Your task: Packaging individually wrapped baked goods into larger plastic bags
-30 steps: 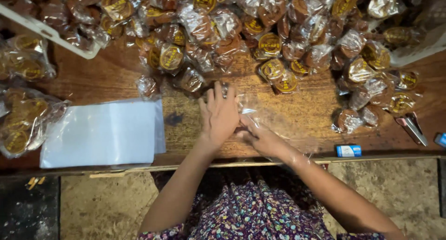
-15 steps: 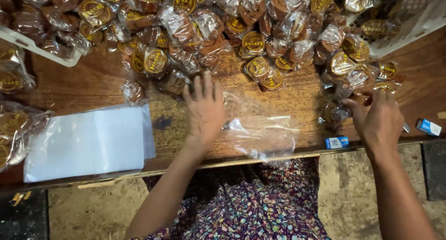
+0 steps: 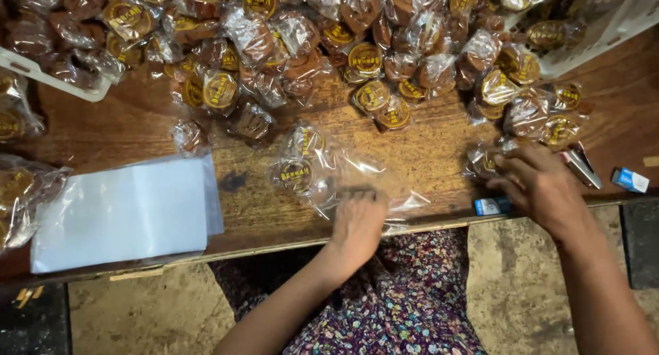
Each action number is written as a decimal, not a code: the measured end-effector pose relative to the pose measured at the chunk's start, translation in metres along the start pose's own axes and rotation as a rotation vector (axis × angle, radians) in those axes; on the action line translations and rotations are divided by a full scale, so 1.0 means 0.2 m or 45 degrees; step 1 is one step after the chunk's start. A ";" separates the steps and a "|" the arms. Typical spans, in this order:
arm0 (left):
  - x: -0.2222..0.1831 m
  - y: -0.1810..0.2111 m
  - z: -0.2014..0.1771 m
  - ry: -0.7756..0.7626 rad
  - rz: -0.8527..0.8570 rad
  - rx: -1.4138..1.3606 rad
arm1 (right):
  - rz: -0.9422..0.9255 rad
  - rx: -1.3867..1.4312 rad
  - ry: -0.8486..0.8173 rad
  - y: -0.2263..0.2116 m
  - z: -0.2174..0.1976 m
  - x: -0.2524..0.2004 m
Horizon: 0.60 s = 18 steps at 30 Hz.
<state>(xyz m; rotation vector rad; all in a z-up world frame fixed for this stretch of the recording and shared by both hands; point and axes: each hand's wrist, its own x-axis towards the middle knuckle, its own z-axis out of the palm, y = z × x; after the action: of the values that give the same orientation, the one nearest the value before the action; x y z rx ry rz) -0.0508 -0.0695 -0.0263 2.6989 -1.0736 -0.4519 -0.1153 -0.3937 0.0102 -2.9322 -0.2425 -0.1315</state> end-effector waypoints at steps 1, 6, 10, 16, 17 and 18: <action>-0.01 -0.01 -0.04 0.000 0.004 0.002 | 0.003 -0.001 0.003 0.03 -0.02 0.00; -0.12 -0.05 -0.09 0.345 0.212 -0.326 | 0.238 0.338 -0.231 0.21 0.07 0.08; -0.20 -0.04 -0.13 0.529 0.303 -0.157 | 0.094 -0.317 -0.672 0.21 0.06 0.17; -0.26 -0.01 -0.23 0.290 0.068 -0.322 | 0.621 0.069 -0.882 -0.24 -0.11 0.28; -0.27 0.00 -0.25 0.221 0.033 -0.294 | 0.450 0.131 -0.686 -0.20 -0.01 0.26; -0.28 0.01 -0.27 0.151 -0.002 -0.266 | 0.283 0.191 -0.487 -0.16 0.09 0.23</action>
<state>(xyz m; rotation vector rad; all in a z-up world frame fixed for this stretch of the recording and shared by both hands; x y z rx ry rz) -0.0713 -0.0279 0.0366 2.5088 -0.9370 -0.3758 -0.0743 -0.3513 0.0031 -2.7851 0.0215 0.4611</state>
